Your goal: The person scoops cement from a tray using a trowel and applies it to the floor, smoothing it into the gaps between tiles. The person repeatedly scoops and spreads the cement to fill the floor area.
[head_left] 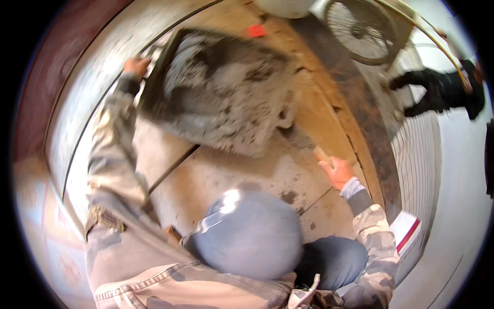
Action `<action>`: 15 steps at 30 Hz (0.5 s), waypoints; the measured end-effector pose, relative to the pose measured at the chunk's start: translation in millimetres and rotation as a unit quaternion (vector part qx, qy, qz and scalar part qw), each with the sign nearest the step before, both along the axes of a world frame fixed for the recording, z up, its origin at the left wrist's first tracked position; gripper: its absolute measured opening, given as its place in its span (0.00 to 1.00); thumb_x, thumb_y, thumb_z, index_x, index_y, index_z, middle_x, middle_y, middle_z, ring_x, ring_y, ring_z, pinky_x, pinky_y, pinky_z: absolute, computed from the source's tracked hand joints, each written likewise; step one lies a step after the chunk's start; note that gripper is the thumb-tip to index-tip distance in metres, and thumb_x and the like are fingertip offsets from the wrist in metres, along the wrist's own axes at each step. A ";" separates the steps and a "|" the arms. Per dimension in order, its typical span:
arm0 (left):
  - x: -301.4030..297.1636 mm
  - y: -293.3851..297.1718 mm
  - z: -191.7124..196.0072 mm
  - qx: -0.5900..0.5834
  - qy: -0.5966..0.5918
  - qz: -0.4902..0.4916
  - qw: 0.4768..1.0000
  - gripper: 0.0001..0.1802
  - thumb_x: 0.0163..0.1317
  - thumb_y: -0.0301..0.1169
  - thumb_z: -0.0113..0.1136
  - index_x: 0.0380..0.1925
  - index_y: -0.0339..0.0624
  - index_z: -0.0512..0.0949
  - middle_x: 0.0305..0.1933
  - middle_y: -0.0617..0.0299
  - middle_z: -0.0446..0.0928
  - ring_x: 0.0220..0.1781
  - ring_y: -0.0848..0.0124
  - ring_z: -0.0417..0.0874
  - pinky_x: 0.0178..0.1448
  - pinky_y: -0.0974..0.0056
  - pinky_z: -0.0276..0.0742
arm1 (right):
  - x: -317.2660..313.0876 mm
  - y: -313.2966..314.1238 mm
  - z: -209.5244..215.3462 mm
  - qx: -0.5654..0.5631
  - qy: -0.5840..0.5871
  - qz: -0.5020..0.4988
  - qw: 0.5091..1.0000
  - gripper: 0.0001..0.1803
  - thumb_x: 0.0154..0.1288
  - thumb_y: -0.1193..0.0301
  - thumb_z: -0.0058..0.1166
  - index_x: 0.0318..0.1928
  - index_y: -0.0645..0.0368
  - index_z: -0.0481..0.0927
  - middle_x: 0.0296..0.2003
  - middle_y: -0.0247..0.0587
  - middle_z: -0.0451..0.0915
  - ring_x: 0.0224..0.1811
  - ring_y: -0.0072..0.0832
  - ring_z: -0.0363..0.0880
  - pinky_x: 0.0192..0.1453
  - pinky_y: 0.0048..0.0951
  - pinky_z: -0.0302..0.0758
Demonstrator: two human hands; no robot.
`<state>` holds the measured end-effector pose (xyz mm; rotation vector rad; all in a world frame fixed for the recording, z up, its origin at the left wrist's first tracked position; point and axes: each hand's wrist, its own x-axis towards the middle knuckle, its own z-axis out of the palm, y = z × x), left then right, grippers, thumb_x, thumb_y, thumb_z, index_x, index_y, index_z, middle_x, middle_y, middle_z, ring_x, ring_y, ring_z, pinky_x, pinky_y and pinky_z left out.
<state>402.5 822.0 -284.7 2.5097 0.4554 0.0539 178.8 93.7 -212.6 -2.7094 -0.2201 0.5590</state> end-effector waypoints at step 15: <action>-534.6 -2.9 0.1 0.113 0.348 0.302 0.880 0.58 0.58 0.67 0.68 0.71 0.25 0.66 0.68 0.28 0.72 0.72 0.40 0.74 0.74 0.46 0.71 | -6.7 -83.0 -1.0 -0.025 0.007 0.163 0.986 0.14 0.73 0.63 0.62 0.45 0.63 0.82 0.28 0.63 0.80 0.30 0.59 0.83 0.33 0.48 0.76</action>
